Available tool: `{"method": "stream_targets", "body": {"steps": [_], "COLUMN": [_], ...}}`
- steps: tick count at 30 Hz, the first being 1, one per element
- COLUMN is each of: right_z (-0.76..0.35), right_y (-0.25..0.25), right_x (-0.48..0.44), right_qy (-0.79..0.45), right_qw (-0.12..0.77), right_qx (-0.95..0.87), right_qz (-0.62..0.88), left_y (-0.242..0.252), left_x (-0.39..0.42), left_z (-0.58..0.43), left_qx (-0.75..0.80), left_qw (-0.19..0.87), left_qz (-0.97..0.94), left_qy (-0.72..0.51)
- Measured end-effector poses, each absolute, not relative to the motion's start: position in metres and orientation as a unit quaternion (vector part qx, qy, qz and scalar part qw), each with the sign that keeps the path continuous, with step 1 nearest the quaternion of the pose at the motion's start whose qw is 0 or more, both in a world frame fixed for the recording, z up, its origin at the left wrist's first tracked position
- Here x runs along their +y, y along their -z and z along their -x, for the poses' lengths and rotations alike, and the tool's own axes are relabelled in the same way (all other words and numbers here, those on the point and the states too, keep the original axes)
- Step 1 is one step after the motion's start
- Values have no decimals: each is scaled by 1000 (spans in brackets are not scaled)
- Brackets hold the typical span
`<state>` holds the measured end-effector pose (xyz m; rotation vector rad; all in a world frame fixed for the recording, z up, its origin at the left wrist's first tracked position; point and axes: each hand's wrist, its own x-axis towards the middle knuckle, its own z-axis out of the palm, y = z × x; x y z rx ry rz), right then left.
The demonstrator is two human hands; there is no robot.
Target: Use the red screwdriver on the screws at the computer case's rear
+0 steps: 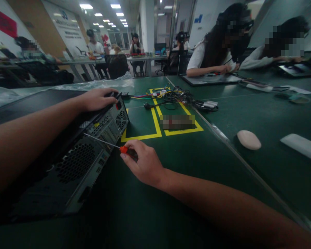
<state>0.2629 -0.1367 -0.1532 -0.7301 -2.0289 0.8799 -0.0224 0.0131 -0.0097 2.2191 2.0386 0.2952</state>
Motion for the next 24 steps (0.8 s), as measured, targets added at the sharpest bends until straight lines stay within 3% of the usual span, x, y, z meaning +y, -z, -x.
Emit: {"method": "stream_targets", "body": {"steps": [24], "right_z": [-264], "right_y": [152], "right_x": [-137], "right_qy": [-318], "right_qw": [394], "right_qx": [-814], "right_qz": [284], "left_y": [5], "left_x": [11], "left_z": [17], "left_qx": [688], "left_qw": [45], "left_qz": [-721], "left_qy": [-73]}}
